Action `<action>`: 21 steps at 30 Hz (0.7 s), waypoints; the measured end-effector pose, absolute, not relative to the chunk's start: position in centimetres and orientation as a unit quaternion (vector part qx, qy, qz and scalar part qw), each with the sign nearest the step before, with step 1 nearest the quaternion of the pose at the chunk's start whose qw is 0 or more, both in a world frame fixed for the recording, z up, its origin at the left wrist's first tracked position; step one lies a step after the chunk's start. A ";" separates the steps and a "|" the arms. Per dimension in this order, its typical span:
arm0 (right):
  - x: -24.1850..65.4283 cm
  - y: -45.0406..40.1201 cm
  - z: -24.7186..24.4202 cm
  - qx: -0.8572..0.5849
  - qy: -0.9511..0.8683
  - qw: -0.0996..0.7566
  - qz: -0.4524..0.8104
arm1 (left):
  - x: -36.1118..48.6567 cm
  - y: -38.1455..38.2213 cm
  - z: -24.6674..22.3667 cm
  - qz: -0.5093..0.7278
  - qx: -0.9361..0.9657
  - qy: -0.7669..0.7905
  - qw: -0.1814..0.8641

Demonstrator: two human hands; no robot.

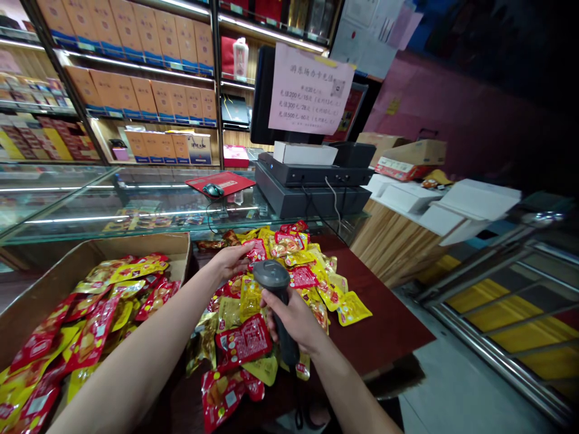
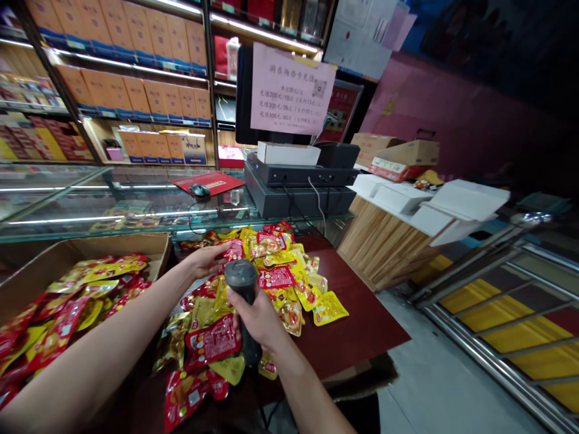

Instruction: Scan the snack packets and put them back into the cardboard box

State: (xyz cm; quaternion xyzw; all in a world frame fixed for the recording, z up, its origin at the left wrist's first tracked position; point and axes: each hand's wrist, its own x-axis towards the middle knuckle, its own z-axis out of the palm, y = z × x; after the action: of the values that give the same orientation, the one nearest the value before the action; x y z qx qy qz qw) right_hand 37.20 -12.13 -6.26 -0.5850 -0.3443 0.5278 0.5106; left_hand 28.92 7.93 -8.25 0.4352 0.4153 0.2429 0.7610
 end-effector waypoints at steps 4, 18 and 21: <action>38.0 -11.6 -5.2 -0.589 -0.338 0.522 0.516 | 28.5 8.2 -6.7 0.263 0.438 0.392 0.765; 39.2 -8.3 -2.0 -0.565 -0.440 0.483 0.503 | 11.2 8.6 2.2 0.417 0.568 0.498 0.505; 38.4 -7.9 -1.8 -0.561 -0.452 0.470 0.510 | 7.5 7.3 2.6 0.445 0.573 0.539 0.428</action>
State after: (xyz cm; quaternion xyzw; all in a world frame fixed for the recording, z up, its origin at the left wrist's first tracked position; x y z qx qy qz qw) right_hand 38.43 -7.94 -1.85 -0.5607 -0.4522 0.5102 0.4699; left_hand 7.53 7.33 2.61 0.5732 0.5387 0.4453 0.4277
